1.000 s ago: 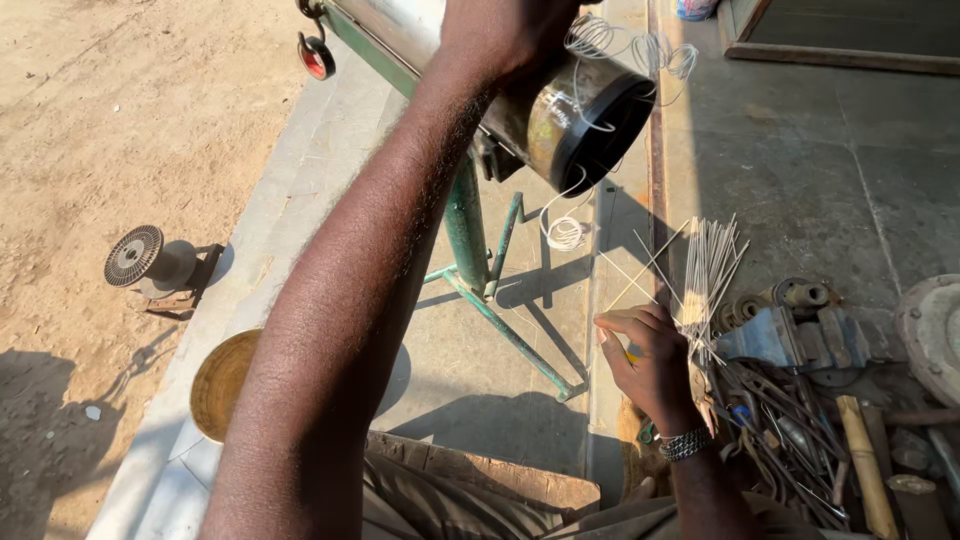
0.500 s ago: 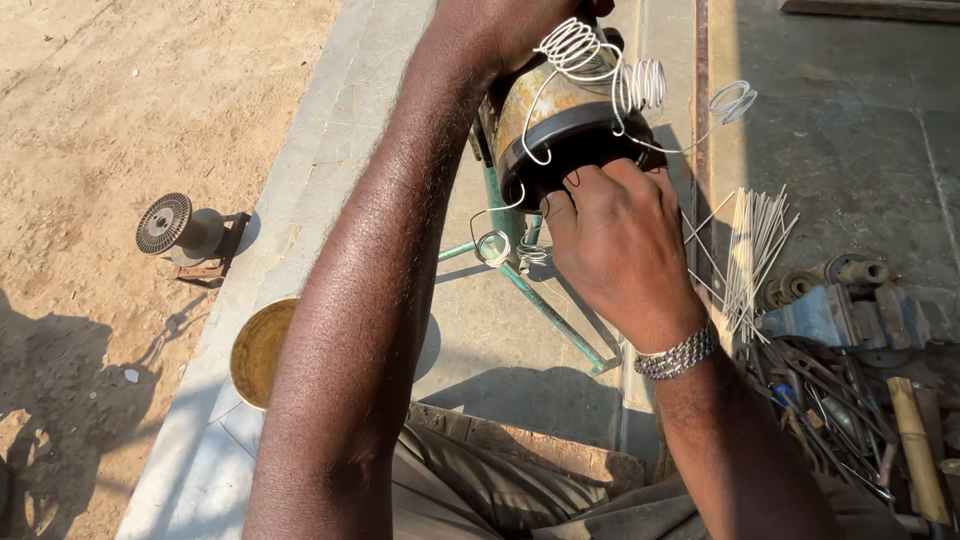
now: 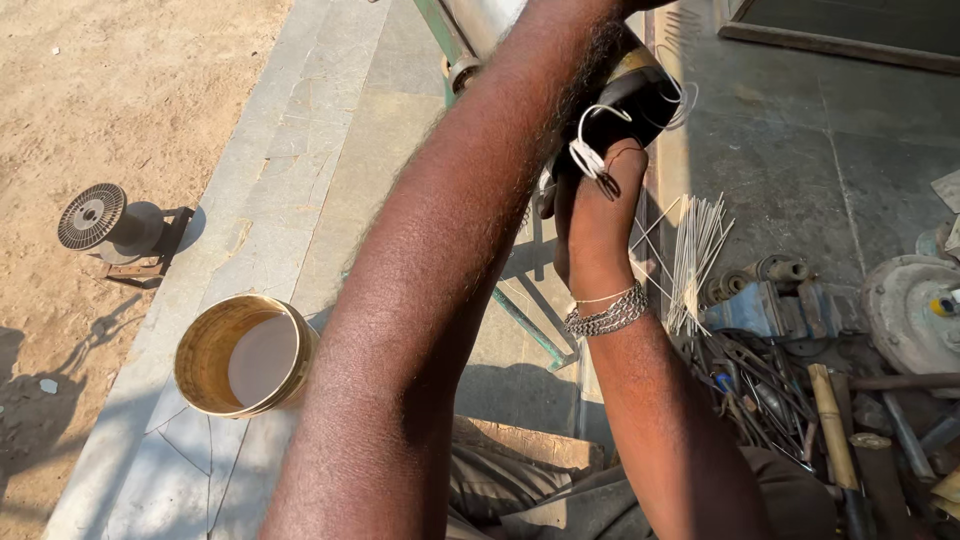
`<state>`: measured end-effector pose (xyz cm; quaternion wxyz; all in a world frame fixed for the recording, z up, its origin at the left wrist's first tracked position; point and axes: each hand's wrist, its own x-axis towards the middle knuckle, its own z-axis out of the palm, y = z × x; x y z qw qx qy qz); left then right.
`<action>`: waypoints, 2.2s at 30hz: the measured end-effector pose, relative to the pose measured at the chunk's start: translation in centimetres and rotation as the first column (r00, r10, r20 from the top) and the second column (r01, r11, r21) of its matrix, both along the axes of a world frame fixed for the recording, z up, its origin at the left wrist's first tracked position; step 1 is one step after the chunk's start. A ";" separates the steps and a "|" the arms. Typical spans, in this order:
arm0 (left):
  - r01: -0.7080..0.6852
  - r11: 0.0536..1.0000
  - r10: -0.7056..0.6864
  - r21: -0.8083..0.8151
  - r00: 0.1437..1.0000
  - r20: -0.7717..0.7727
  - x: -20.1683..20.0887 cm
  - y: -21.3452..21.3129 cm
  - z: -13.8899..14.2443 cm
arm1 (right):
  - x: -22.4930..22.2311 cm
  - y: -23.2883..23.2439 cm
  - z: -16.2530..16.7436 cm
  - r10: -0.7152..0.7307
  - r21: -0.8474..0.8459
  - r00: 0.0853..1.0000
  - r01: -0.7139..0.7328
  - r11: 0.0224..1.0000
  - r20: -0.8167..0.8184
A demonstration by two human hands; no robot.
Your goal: The person sits on the ground in front of a metal cylinder mounted on a stand and wraps tape around its open end, pulling tape from a roll and pressing it down by hand. They then thread and coil wire and string around the cylinder's rim, handle thin sticks beside the stand, and rotate the cylinder while securing the parts together.
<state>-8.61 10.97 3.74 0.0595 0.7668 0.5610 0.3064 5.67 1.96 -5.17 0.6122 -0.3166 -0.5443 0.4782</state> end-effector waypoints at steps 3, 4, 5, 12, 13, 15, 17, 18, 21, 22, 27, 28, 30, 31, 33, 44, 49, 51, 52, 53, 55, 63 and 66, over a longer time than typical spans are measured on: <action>0.019 1.000 -0.018 -0.009 0.999 0.037 -0.2 0.0 0.3 | 2.8 -3.0 2.1 0.356 -0.227 0.896 -0.417 0.880 -0.266; 0.036 0.999 -0.035 -0.016 0.998 0.060 -0.3 0.0 0.2 | 4.0 -4.0 2.6 0.433 -0.252 0.863 -0.494 0.832 -0.261; 0.055 0.998 -0.052 -0.030 0.995 0.085 -0.4 0.1 0.2 | 4.9 -4.7 2.8 0.373 -0.249 0.915 -0.402 0.881 -0.157; 0.096 0.992 -0.080 -0.087 0.983 0.167 -1.1 0.0 -1.3 | 8.2 -5.1 2.8 -0.380 0.530 0.761 0.056 0.846 0.526; 0.098 0.986 -0.077 -0.137 0.985 0.152 -1.1 0.1 -1.5 | 8.2 -4.7 3.0 -0.549 0.720 0.639 -0.011 0.694 0.539; 0.039 0.997 -0.050 0.072 0.987 0.151 -1.7 -0.4 -2.3 | 7.3 -4.0 3.2 -0.624 0.782 0.572 -0.050 0.621 0.532; 0.089 0.964 -0.126 0.249 0.982 0.141 -2.6 -0.4 -2.4 | 6.0 -3.1 3.5 -0.666 0.814 0.533 -0.074 0.577 0.521; 0.151 0.937 -0.203 0.315 0.969 0.139 -3.1 -0.6 -2.7 | 5.4 -2.7 3.7 -0.664 0.814 0.528 -0.095 0.573 0.529; 0.307 0.866 -0.437 0.394 0.848 0.300 -4.0 -1.1 -3.5 | 3.7 -1.2 4.2 -0.724 0.826 0.421 -0.123 0.551 0.546; 0.347 0.845 -0.502 0.406 0.775 0.384 -4.2 -1.3 -3.8 | 3.3 -0.7 4.2 -0.749 0.828 0.367 -0.133 0.545 0.552; 0.367 0.824 -0.547 0.432 0.717 0.432 -4.1 -2.5 -4.2 | 2.0 0.2 3.0 -0.611 0.668 0.388 -0.018 0.744 0.691; 0.349 0.820 -0.542 0.454 0.727 0.421 -4.0 -2.5 -4.0 | 1.9 0.5 2.8 -0.659 0.714 0.389 0.004 0.700 0.644; 0.338 0.808 -0.545 0.483 0.741 0.393 -3.5 -2.5 -3.4 | 2.0 1.1 2.9 -0.628 0.712 0.465 -0.007 0.702 0.624; 0.328 0.805 -0.542 0.494 0.745 0.389 -3.1 -2.6 -3.2 | 2.4 1.2 3.0 -0.606 0.706 0.497 -0.020 0.708 0.622; 0.271 0.822 -0.481 0.502 0.801 0.355 -2.4 -2.8 -2.7 | 3.3 1.2 3.4 -0.576 0.716 0.515 -0.112 0.689 0.635; 0.284 0.747 -0.459 0.601 0.875 0.157 -2.9 -4.3 -0.5 | 14.1 -2.3 -7.9 -0.329 0.402 0.806 0.125 0.907 0.492; 0.294 0.750 -0.514 0.593 0.822 0.243 -2.4 -4.7 -0.4 | 14.4 -1.7 -12.5 -0.078 0.025 0.829 0.076 0.997 0.553; 0.275 0.760 -0.506 0.588 0.818 0.272 -1.8 -4.8 -0.2 | 14.3 -1.7 -12.9 -0.018 0.074 0.825 -0.029 0.997 0.565; 0.264 0.764 -0.499 0.589 0.820 0.279 -1.6 -4.8 -0.2 | 14.3 -1.7 -12.9 0.010 0.098 0.822 -0.080 0.992 0.570; 0.226 0.780 -0.463 0.583 0.836 0.295 -1.2 -4.7 -0.2 | 14.3 -1.8 -12.8 -0.008 0.144 0.770 -0.108 0.984 0.638; 0.156 0.805 -0.395 0.573 0.860 0.322 -0.5 -4.3 -0.4 | 14.8 -1.9 -12.3 -0.066 0.232 0.654 -0.171 0.958 0.754; -0.285 0.767 0.102 0.575 0.938 0.330 5.7 0.1 -2.0 | 18.1 -2.6 -11.0 0.009 0.094 0.984 -0.026 0.995 0.177; -0.197 0.769 0.054 0.608 0.968 0.245 7.2 2.9 -2.0 | 18.4 -2.0 -11.9 -0.032 0.112 0.993 0.019 0.994 0.115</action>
